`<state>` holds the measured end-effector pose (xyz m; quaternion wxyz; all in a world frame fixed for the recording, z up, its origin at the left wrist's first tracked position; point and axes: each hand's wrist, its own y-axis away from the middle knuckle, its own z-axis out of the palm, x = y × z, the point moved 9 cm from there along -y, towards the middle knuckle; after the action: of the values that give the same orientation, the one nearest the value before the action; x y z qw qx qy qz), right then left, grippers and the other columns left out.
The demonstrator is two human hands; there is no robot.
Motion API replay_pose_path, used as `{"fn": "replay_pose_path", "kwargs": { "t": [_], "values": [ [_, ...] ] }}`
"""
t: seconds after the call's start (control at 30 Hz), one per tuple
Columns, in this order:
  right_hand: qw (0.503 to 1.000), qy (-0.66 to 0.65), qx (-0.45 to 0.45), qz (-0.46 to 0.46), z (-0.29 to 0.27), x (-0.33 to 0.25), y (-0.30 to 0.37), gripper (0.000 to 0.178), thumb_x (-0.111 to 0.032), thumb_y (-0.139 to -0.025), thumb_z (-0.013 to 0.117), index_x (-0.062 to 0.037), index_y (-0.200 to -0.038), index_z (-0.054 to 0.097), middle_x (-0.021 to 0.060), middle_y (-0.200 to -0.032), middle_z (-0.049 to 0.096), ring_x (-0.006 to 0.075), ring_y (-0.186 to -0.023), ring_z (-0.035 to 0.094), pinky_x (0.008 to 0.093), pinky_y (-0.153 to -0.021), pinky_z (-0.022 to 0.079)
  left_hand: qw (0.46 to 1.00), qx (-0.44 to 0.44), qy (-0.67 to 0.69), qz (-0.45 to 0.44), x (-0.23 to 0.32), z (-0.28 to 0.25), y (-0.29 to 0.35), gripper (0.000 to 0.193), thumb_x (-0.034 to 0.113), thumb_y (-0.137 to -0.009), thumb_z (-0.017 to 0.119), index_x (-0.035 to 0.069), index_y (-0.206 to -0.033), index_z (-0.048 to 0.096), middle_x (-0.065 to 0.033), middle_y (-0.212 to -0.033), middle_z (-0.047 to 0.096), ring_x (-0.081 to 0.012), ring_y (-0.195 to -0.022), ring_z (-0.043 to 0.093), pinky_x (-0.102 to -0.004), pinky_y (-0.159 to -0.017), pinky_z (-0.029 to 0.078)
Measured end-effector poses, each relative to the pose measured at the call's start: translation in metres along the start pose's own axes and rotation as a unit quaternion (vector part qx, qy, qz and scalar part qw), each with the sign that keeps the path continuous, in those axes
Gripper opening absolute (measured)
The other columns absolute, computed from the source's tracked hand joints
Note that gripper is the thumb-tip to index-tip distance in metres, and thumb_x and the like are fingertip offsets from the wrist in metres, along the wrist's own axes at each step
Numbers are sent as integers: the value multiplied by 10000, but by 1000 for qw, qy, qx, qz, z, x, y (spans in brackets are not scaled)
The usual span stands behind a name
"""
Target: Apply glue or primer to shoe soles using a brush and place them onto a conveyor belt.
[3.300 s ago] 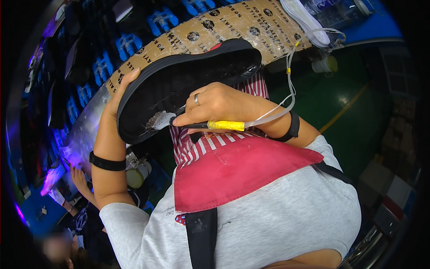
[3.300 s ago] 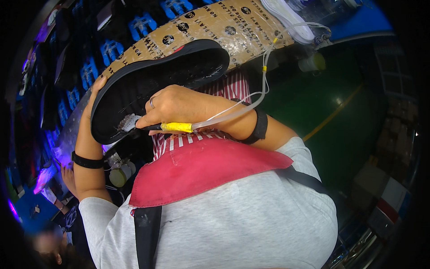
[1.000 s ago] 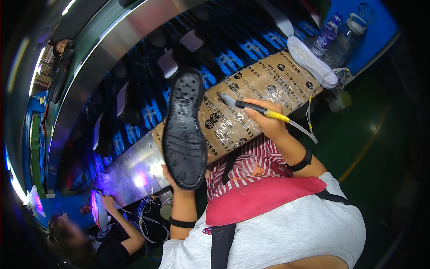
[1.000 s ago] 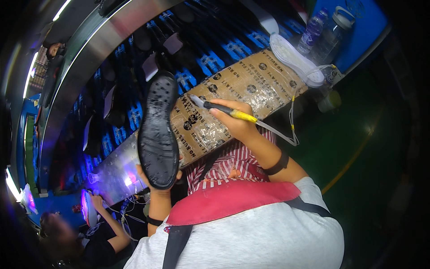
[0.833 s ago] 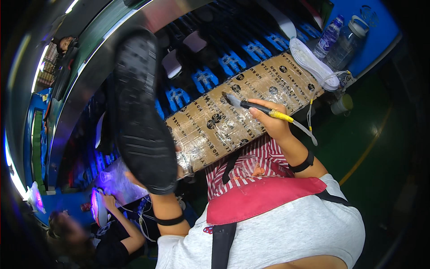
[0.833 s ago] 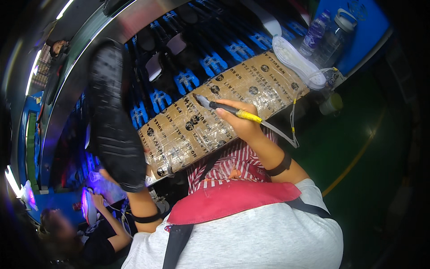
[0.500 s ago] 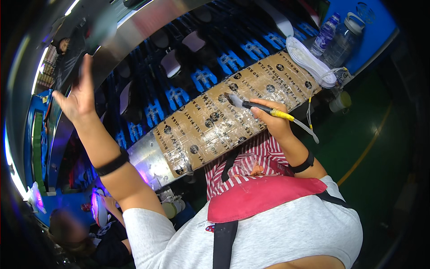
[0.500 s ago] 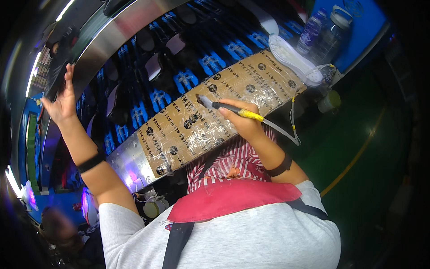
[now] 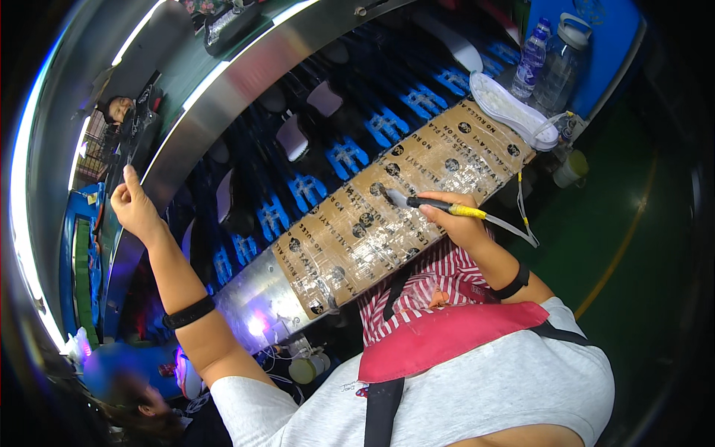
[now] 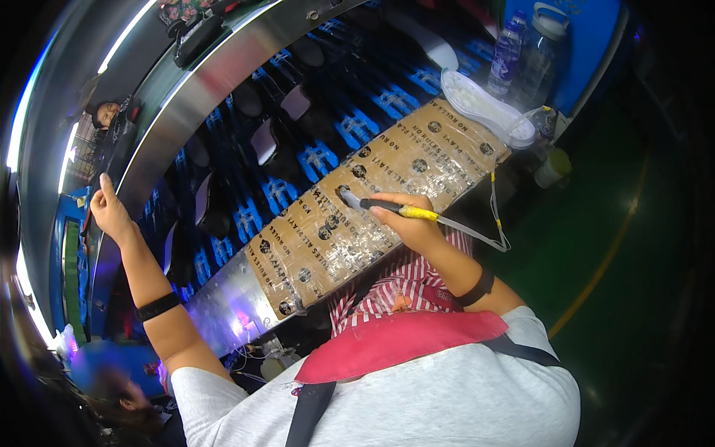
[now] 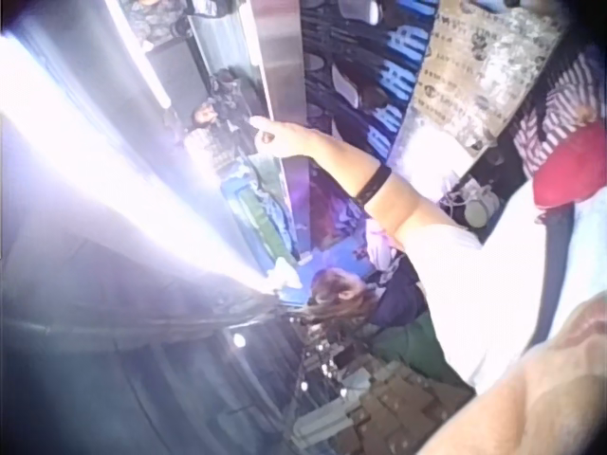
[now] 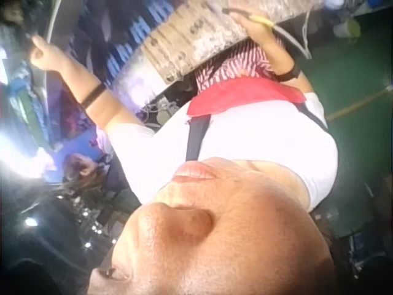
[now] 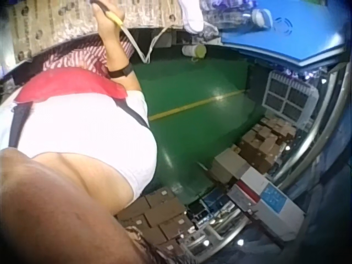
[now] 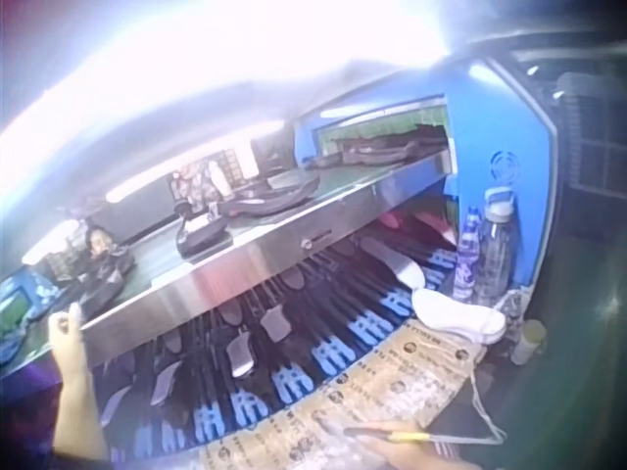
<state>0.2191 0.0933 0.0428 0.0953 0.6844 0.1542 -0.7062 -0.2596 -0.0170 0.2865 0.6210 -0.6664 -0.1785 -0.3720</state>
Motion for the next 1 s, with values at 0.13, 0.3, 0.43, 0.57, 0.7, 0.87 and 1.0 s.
{"fn": "replay_pose_path", "kwargs": {
  "t": [0.13, 0.3, 0.43, 0.57, 0.7, 0.87, 1.0],
  "values": [
    [1000, 9, -1, -9, 0, 1, 0, 250, -97, -760, 654, -6, -992, 641, 37, -738, 635, 58, -646, 551, 186, -582, 425, 968, -38, -227, 102, 2, 22, -35, 427, 400, -716, 718, 41, -595, 521, 16, -547, 461, -74, -525, 408, -225, -497, 358],
    [1000, -12, -3, 15, 4, 7, 3, 251, -100, -762, 656, -4, -993, 640, 37, -740, 634, 63, -646, 554, 191, -587, 433, 923, -63, -373, 68, -24, 35, -69, 485, 489, -685, 696, 34, -615, 544, -38, -536, 508, -167, -535, 485, -296, -566, 413],
    [1000, -12, -9, 20, 5, 6, 3, 269, -95, -764, 652, 15, -1009, 627, 47, -761, 628, 66, -641, 558, 184, -583, 441, 919, -79, -382, 53, -33, 40, -78, 498, 514, -681, 680, 37, -620, 551, -57, -566, 529, -205, -569, 512, -326, -609, 426],
    [1000, -5, 8, 14, -1, 3, 5, 246, -95, -763, 654, -10, -993, 642, 43, -754, 639, 63, -651, 555, 188, -589, 430, 900, 162, -380, 141, -21, -17, -71, 559, 564, -670, 656, 58, -901, 593, -126, -844, 598, -284, -812, 566, -377, -769, 431],
    [1000, 3, -9, 7, 6, -3, 6, 248, -94, -764, 651, -9, -996, 640, 46, -754, 640, 63, -656, 554, 189, -594, 428, 890, -41, -450, 56, -93, -78, -141, 612, 532, -709, 628, 122, -1154, 545, -181, -1128, 550, -320, -1089, 493, -389, -901, 384],
    [1000, -4, 0, -4, 3, -3, 5, 251, -98, -766, 649, 0, -997, 637, 51, -750, 639, 65, -646, 554, 191, -592, 428, 873, -162, -452, 87, -78, -46, -143, 430, 358, -806, 605, 17, -1066, 574, -185, -1105, 554, -289, -1042, 515, -346, -903, 371],
    [1000, 16, -20, -17, 7, -12, 9, 261, -105, -775, 642, 18, -1005, 627, 51, -762, 628, 71, -649, 552, 198, -592, 437, 883, -178, -383, 204, -53, -49, -131, 318, 274, -823, 598, 3, -987, 579, -183, -1080, 557, -287, -1042, 500, -345, -904, 366]
  ]
}}
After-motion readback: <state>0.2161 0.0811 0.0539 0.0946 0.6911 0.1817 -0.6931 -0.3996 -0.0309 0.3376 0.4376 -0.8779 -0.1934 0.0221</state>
